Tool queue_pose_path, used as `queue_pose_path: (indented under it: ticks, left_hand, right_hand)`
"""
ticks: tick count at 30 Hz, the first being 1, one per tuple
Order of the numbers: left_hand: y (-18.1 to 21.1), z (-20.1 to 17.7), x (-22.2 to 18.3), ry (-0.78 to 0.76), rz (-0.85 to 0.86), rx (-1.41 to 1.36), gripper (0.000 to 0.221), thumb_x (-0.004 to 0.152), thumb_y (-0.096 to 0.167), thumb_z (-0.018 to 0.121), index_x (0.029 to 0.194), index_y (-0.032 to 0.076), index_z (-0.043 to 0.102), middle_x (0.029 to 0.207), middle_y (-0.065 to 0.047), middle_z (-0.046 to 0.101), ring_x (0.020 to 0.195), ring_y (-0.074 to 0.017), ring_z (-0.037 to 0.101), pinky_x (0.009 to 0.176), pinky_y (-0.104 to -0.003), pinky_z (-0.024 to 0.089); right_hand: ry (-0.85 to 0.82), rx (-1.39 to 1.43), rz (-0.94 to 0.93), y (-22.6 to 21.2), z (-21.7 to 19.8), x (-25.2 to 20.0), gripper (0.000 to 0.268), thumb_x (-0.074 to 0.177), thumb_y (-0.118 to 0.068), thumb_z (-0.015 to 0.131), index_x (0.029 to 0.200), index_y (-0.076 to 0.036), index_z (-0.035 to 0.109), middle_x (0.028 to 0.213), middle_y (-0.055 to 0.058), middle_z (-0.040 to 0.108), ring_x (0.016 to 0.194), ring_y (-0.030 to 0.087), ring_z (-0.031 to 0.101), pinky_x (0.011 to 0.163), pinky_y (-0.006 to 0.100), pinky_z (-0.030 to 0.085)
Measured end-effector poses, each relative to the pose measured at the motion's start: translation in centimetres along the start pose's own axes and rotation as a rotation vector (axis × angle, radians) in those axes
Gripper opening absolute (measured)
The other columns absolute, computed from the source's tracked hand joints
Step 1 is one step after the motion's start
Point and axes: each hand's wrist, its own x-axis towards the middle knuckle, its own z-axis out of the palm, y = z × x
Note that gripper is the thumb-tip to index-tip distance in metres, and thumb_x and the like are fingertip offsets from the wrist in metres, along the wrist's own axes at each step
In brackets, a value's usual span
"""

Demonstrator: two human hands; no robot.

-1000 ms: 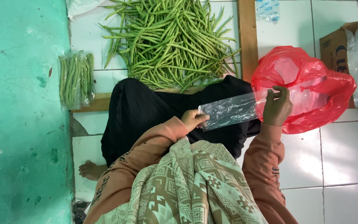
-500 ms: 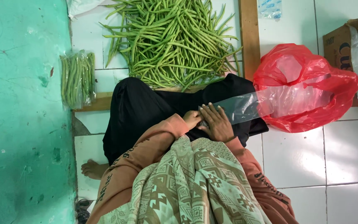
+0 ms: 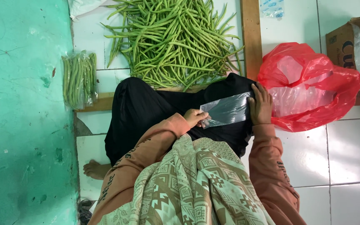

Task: Packing green beans into small plastic bags

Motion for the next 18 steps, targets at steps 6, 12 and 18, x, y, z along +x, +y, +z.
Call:
queue_pose_path:
  ticks: [6, 12, 18]
  left_hand:
    - [-1.9, -0.2, 1.8, 0.084, 0.293, 0.021, 0.023, 0.098, 0.017, 0.071, 0.12, 0.011, 0.077, 0.094, -0.014, 0.078, 0.069, -0.0119, 0.073, 0.056, -0.019, 0.06]
    - [14.4, 3.1, -7.7, 0.36, 0.955, 0.368, 0.029, 0.11, 0.022, 0.054, 0.133, 0.021, 0.072, 0.119, -0.005, 0.075, 0.061, -0.0114, 0.067, 0.052, -0.024, 0.056]
    - [12.5, 5.4, -7.5, 0.162, 1.582, 1.014, 0.029, 0.106, 0.025, 0.056, 0.132, 0.025, 0.067, 0.148, -0.004, 0.06, 0.14, -0.0298, 0.054, 0.113, -0.046, 0.048]
  right_hand:
    - [-0.102, -0.232, -0.048, 1.8, -2.5, 1.0, 0.036, 0.093, -0.033, 0.069, 0.129, -0.031, 0.069, 0.117, -0.004, 0.064, 0.118, 0.021, 0.059, 0.121, 0.05, 0.025]
    - [0.262, -0.157, -0.199, -0.3, -6.5, 3.2, 0.032, 0.075, -0.017, 0.096, 0.099, -0.027, 0.077, 0.107, -0.002, 0.064, 0.107, 0.024, 0.061, 0.123, 0.048, 0.033]
    - [0.464, -0.138, -0.179, -0.1, -6.2, 3.0, 0.023, 0.091, -0.004, 0.087, 0.096, -0.018, 0.07, 0.119, 0.002, 0.068, 0.113, 0.031, 0.062, 0.104, 0.05, 0.038]
